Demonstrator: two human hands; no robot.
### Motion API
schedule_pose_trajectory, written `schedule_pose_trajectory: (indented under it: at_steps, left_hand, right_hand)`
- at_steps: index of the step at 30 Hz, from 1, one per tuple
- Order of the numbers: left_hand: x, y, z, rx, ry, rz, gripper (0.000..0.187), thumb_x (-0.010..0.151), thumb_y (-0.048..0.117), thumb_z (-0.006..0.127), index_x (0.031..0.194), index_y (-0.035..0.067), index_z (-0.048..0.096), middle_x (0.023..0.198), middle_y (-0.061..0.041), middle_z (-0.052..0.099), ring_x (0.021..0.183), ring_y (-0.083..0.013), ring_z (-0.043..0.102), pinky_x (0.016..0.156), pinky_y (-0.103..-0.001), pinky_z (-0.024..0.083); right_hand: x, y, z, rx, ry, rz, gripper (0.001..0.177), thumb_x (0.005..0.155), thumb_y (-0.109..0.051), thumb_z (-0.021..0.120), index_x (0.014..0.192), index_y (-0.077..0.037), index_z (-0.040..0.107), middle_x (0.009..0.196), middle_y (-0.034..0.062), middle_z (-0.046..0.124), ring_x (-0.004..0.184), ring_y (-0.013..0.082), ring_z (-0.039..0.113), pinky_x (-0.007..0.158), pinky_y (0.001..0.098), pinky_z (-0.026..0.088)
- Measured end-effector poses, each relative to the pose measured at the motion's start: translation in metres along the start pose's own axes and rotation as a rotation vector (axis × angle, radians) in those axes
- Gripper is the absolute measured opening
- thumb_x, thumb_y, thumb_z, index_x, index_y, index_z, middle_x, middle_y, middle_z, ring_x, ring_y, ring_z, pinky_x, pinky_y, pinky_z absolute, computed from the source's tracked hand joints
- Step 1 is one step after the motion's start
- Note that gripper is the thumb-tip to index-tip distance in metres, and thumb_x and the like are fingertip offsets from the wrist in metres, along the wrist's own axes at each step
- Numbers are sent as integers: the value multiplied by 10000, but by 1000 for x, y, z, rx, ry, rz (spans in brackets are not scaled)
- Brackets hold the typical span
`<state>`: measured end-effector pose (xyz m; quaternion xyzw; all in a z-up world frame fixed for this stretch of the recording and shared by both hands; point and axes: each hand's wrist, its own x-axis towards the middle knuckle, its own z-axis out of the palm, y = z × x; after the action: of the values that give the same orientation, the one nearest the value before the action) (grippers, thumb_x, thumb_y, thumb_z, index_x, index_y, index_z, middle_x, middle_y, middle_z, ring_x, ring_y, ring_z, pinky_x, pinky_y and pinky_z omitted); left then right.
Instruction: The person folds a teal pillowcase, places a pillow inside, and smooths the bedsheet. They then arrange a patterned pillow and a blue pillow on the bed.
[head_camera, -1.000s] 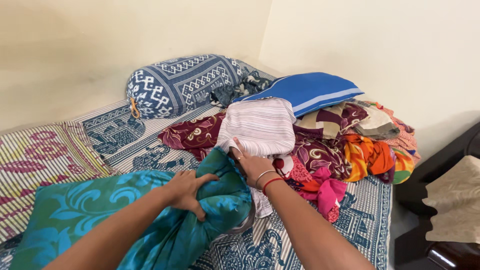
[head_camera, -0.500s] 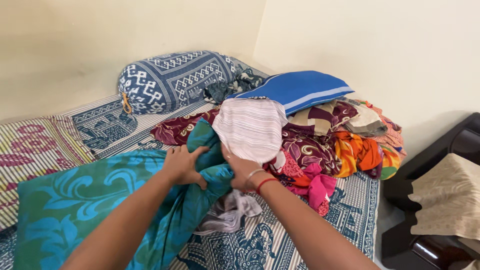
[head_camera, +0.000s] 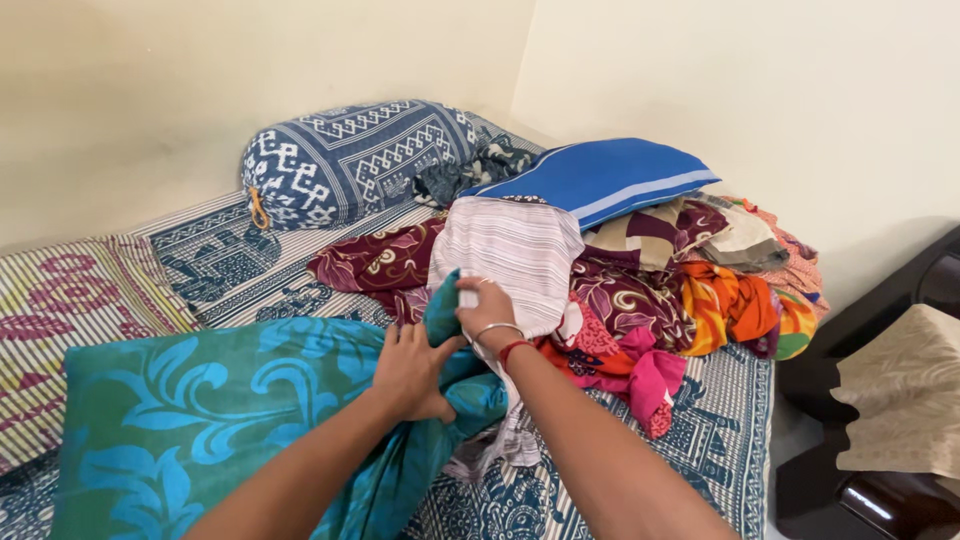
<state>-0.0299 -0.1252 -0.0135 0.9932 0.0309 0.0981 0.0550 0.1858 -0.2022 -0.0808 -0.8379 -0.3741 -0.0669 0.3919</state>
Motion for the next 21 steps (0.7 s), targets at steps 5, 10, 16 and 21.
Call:
schedule_pose_trajectory:
  at_steps: [5, 10, 16, 21]
  left_hand:
    - [-2, 2, 0, -4, -40, -7, 1121, 417, 562, 937, 1430, 337, 512, 1192, -172, 547, 1181, -370, 482, 1063, -534, 317]
    - [-9, 0, -3, 4, -21, 11, 1106, 441, 564, 935, 1436, 331, 512, 1181, -183, 542, 1178, -383, 474, 1071, -549, 299]
    - [-15, 14, 0, -10, 7, 77, 1051, 462, 550, 922, 1417, 329, 541, 1161, -175, 544, 1201, -385, 460, 1111, -579, 263]
    - [-17, 27, 8, 18, -39, 78, 1069, 469, 572, 925, 1433, 335, 530, 1187, -189, 535, 1200, -395, 450, 1139, -603, 231]
  right_hand:
    - [16, -8, -7, 84, 82, 399, 777, 706, -90, 694, 1458, -210, 539, 1183, 226, 708, 1097, 359, 698, 962, 411, 553]
    - [25, -10, -43, -316, 55, 383, 427, 796, -386, 785, 1126, -115, 792, 1116, 198, 742, 1057, 364, 712, 946, 442, 547]
    - [50, 26, -45, -162, 50, 451, 484, 779, -542, 789, 956, -91, 805, 962, 172, 788, 929, 323, 760, 888, 409, 573]
    - [60, 38, -26, -29, 66, 337, 467, 726, -553, 755, 929, -134, 793, 937, 134, 786, 905, 289, 757, 857, 395, 565]
